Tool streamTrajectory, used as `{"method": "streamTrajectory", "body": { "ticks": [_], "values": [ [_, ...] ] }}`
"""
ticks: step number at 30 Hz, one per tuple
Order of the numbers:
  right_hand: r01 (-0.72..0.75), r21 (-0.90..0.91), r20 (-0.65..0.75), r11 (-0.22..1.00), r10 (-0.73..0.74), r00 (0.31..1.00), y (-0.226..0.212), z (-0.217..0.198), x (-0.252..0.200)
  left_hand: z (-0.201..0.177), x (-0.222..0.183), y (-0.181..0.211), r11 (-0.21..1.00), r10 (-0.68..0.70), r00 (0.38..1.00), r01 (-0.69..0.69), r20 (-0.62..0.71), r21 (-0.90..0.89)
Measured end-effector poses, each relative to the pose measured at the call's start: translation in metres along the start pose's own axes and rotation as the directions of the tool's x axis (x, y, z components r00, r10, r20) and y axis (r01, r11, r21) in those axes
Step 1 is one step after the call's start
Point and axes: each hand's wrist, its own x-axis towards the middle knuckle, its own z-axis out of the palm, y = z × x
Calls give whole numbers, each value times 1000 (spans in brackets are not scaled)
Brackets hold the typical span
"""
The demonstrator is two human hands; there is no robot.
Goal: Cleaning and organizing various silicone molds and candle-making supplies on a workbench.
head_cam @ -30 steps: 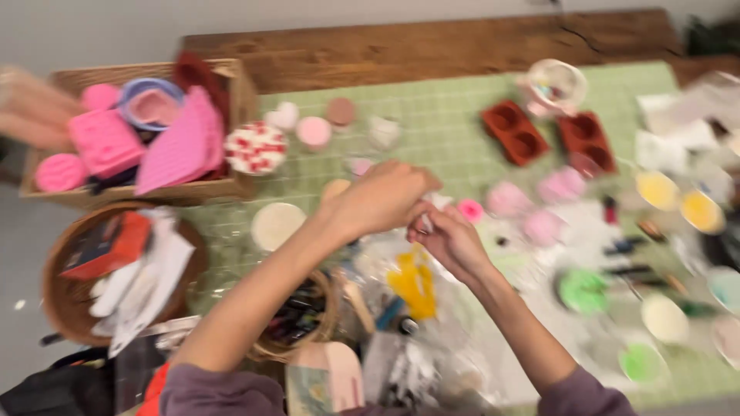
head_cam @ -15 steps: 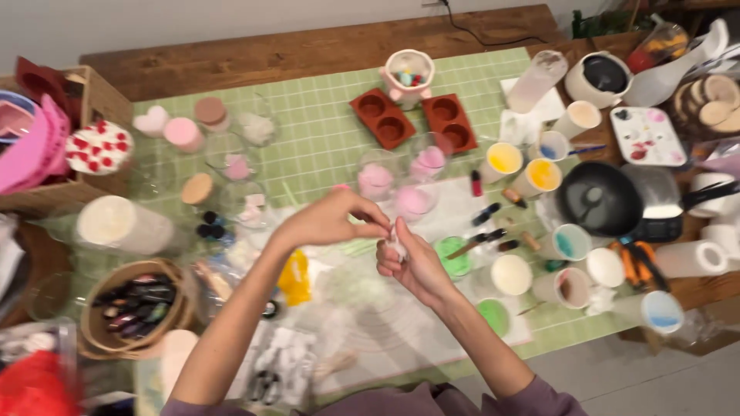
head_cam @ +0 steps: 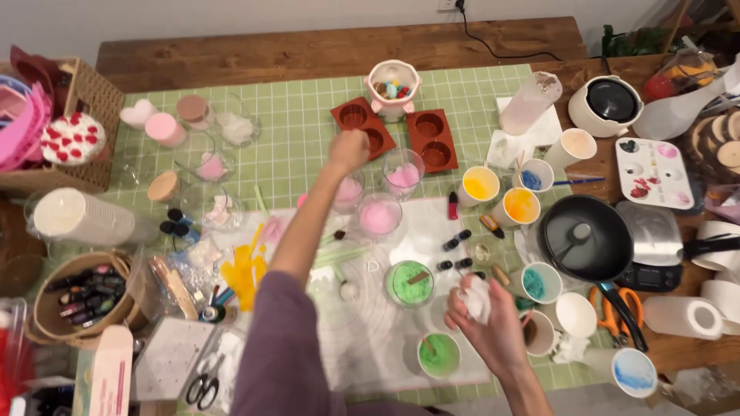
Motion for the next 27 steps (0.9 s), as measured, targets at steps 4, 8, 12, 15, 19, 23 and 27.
{"method": "streamTrajectory", "body": {
  "ticks": [4, 8, 12, 15, 19, 23, 27],
  "values": [
    [51, 57, -75, 997, -46, 996, 5, -44, -8, 65, 52, -24, 903, -55, 975, -43, 216, 428],
    [72, -56, -235, 996, -83, 968, 11, -107, -22, 117, 65, -44, 813, -126, 954, -58, 273, 579],
    [49, -165, -372, 985, -108, 922, 15, -156, -33, 143, 78, -77, 801, -99, 969, -57, 226, 595],
    [67, -131, -358, 989, -110, 927, 7, -138, -38, 62, 58, -57, 895, -108, 968, -5, 228, 445],
    [143, 35, -331, 989, -124, 936, -9, -98, -36, 2, 76, -100, 982, -46, 999, 46, 2, -185],
    [146, -52, -360, 988, -155, 920, -6, -72, -48, -78, 35, -86, 325, -47, 998, 56, 43, -944],
    [113, -181, -327, 977, -168, 930, -2, -37, -51, -174, -45, 10, -192, 44, 999, -18, -27, -981]
  ]
}}
